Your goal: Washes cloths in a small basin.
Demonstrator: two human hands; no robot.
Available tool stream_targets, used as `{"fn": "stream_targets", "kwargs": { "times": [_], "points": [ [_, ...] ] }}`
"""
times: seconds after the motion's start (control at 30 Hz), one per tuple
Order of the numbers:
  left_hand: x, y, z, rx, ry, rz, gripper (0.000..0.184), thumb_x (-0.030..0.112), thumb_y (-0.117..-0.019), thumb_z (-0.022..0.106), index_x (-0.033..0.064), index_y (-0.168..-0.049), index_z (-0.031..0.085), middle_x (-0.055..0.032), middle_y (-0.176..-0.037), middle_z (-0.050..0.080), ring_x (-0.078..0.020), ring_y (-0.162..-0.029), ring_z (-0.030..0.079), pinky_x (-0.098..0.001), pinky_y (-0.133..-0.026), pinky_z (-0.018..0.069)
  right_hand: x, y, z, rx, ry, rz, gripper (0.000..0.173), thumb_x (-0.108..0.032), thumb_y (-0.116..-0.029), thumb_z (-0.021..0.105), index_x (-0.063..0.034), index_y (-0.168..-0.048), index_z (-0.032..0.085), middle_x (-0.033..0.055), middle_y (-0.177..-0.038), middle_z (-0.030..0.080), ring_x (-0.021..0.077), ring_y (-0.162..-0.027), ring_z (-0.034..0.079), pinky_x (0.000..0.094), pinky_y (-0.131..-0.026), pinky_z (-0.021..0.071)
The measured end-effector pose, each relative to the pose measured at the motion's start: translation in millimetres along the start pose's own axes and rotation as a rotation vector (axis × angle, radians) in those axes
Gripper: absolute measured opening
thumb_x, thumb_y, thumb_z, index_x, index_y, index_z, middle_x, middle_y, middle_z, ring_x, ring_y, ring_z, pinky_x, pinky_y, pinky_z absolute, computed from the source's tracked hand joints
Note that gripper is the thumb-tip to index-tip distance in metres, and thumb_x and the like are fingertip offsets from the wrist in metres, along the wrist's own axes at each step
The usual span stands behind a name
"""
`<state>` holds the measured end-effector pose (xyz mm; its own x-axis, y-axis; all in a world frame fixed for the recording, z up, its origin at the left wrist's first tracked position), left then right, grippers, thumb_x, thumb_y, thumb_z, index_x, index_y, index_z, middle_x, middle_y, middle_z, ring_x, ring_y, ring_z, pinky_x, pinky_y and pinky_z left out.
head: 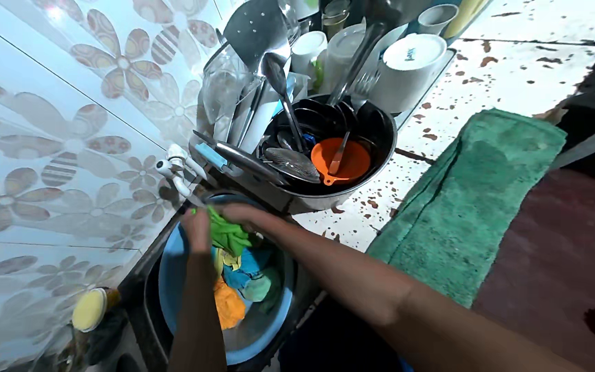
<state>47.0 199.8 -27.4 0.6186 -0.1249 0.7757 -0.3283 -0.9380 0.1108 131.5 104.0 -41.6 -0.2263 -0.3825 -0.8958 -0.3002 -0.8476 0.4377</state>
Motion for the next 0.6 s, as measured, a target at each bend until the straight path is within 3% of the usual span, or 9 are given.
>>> {"fn": "stream_targets", "kwargs": {
  "times": [0.07, 0.13, 0.17, 0.23, 0.27, 0.33, 0.47, 0.53, 0.6],
  "points": [
    [-2, -7, -1, -0.118, 0.003, -0.035, 0.041, 0.033, -0.1085, 0.047, -0.0011, -0.127, 0.059, -0.0198, -0.106, 0.063, -0.0281, -0.089, 0.06, -0.0488, -0.076, 0.0518, 12, -6, -12, 0.045, -0.016, -0.067, 0.06, -0.047, -0.1095, 0.042, 0.0026, -0.139, 0.057, 0.0265, -0.138, 0.059, 0.0365, -0.13, 0.056, 0.055, -0.112, 0.0413],
    [-1, -2, 1, -0.165, -0.03, -0.021, 0.051, 0.033, -0.1089, 0.047, 0.003, -0.15, 0.042, -0.025, -0.134, 0.057, -0.0347, -0.113, 0.06, -0.0536, -0.092, 0.0511, 41, -15, -12, 0.002, 0.242, 0.034, 0.056, -0.034, -0.1032, 0.061, 0.0087, -0.138, 0.054, 0.0302, -0.139, 0.056, 0.0417, -0.132, 0.053, 0.059, -0.112, 0.0401],
    [-3, 1, 5, -0.148, -0.026, 0.0, 0.053, 0.032, -0.1091, 0.046, 0.0017, -0.152, 0.04, -0.0274, -0.139, 0.055, -0.0384, -0.121, 0.058, -0.0571, -0.099, 0.0486, 52, -18, -10, -0.013, 0.385, 0.094, 0.052, -0.029, -0.0997, 0.066, 0.0106, -0.132, 0.057, 0.0311, -0.135, 0.057, 0.0432, -0.129, 0.055, 0.0608, -0.108, 0.0423],
    [-17, 9, 17, -0.121, 0.153, -0.007, 0.053, 0.037, -0.1127, 0.033, -0.0011, -0.147, 0.044, -0.0269, -0.137, 0.055, -0.0372, -0.12, 0.056, -0.0565, -0.098, 0.0475, 50, -17, -4, -0.035, 0.422, 0.097, 0.046, -0.023, -0.0997, 0.064, 0.0103, -0.131, 0.058, 0.0314, -0.133, 0.058, 0.0438, -0.126, 0.057, 0.0617, -0.106, 0.0435],
    [-28, 13, 22, -0.145, 0.317, -0.047, 0.063, 0.049, -0.112, 0.022, 0.0026, -0.149, 0.042, -0.0224, -0.141, 0.054, -0.0334, -0.123, 0.055, -0.0553, -0.1, 0.0473, 37, -17, 1, -0.04, 0.343, 0.033, 0.043, -0.022, -0.1, 0.064, 0.009, -0.129, 0.059, 0.0308, -0.129, 0.061, 0.0429, -0.121, 0.059, 0.0613, -0.103, 0.0452],
    [-51, 21, 34, -0.174, 0.67, -0.118, 0.074, 0.065, -0.1055, 0.012, 0.0128, -0.143, 0.05, -0.0088, -0.129, 0.064, -0.0213, -0.115, 0.062, -0.0477, -0.095, 0.0536, 3, -14, 13, -0.089, 0.156, -0.118, 0.035, -0.02, -0.1005, 0.063, 0.0062, -0.123, 0.063, 0.0266, -0.115, 0.066, 0.0368, -0.104, 0.064, 0.0575, -0.093, 0.0504],
    [-74, 27, 36, -0.152, 1.008, -0.179, 0.058, 0.055, -0.1096, 0.014, 0.018, -0.133, 0.053, -0.0033, -0.115, 0.065, -0.0178, -0.105, 0.063, -0.0442, -0.087, 0.0545, -53, 5, 23, -0.118, -0.302, -0.203, 0.029, -0.017, -0.1041, 0.053, -0.0006, -0.128, 0.055, 0.0137, -0.106, 0.061, 0.0193, -0.088, 0.059, 0.0384, -0.076, 0.0524],
    [-43, 33, 26, -0.243, 1.144, -0.091, 0.072, 0.069, -0.1032, 0.012, 0.0208, -0.133, 0.055, -0.002, -0.117, 0.069, -0.0169, -0.109, 0.066, -0.046, -0.091, 0.0576, -46, 7, 12, 0.075, -0.294, -0.161, 0.038, -0.025, -0.1057, 0.052, 0.0006, -0.133, 0.059, 0.022, -0.122, 0.064, 0.0306, -0.108, 0.063, 0.0514, -0.092, 0.0523],
    [-7, 53, 15, -0.197, 1.132, -0.03, 0.062, 0.061, -0.1071, 0.022, 0.0146, -0.122, 0.06, -0.0029, -0.105, 0.071, -0.0155, -0.097, 0.07, -0.0418, -0.083, 0.0611, -18, 2, 11, 0.118, -0.297, -0.073, 0.047, -0.038, -0.1079, 0.049, -0.0004, -0.135, 0.06, 0.0237, -0.133, 0.061, 0.0348, -0.123, 0.059, 0.0578, -0.104, 0.0461]
  ]
}}
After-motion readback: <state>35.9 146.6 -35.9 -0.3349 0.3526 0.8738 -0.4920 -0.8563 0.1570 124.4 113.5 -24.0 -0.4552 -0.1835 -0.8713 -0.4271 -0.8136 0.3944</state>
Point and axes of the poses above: each hand's wrist, its own y-axis away from the middle knuckle, its own z-axis out of the palm, x = y × z, the point moved 5 cm from there along -y, towards the middle knuckle
